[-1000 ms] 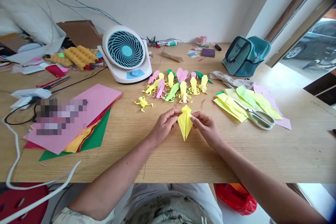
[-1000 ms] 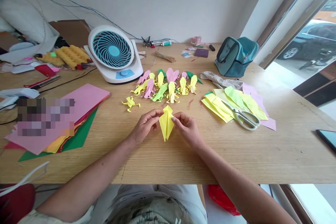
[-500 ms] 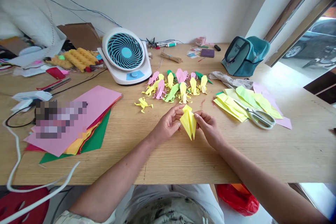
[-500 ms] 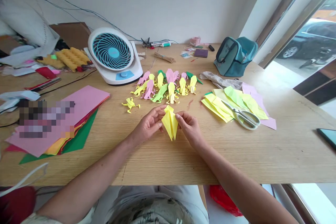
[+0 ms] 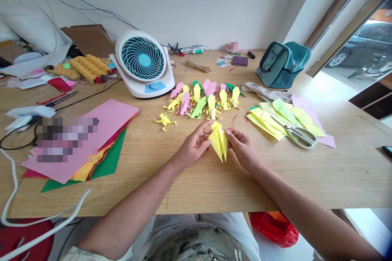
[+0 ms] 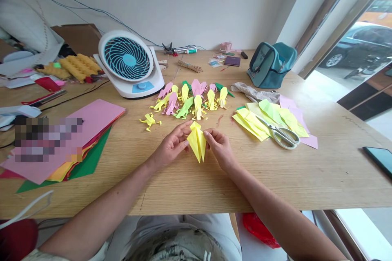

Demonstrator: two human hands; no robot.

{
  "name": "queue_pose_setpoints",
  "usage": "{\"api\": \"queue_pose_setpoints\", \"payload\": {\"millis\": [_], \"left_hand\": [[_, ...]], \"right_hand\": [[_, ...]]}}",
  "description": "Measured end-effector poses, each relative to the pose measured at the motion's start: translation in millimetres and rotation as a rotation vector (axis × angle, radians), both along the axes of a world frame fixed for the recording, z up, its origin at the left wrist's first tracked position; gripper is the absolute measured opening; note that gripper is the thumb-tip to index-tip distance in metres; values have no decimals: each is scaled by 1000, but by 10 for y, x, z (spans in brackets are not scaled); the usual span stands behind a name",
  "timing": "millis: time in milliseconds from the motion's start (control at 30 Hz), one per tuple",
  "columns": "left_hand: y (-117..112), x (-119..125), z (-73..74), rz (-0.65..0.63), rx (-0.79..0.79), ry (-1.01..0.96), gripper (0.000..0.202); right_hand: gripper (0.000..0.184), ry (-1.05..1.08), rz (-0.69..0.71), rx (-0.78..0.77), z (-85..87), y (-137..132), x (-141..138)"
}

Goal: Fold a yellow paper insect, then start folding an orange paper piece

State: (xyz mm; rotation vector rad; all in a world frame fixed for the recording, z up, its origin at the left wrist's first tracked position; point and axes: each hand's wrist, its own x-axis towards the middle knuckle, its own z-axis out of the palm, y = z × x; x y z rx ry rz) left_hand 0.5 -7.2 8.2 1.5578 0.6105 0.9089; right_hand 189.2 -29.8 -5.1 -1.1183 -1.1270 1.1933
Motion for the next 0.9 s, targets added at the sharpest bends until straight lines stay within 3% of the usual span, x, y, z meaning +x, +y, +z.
{"api": "queue_pose_setpoints", "payload": {"millis": [167,333,533,733,900], "left_hand": [[3,-2,39,118,-94,14,51],[54,3,-46,184,-153,16,40],[86,-20,-78,229,-66,85,41],[28,0,-48,267,5,102,42],[14,16,-23,330,43,106,44]], "right_hand": [[38,-37,35,4,42,-22,-42],[39,-93,117,39,42,-44,-100],[35,-73,145,44,55,-62,-92],[43,-147,373,-80,68,-83,-91],[51,-232,397,-143,11,-92,-120]]}}
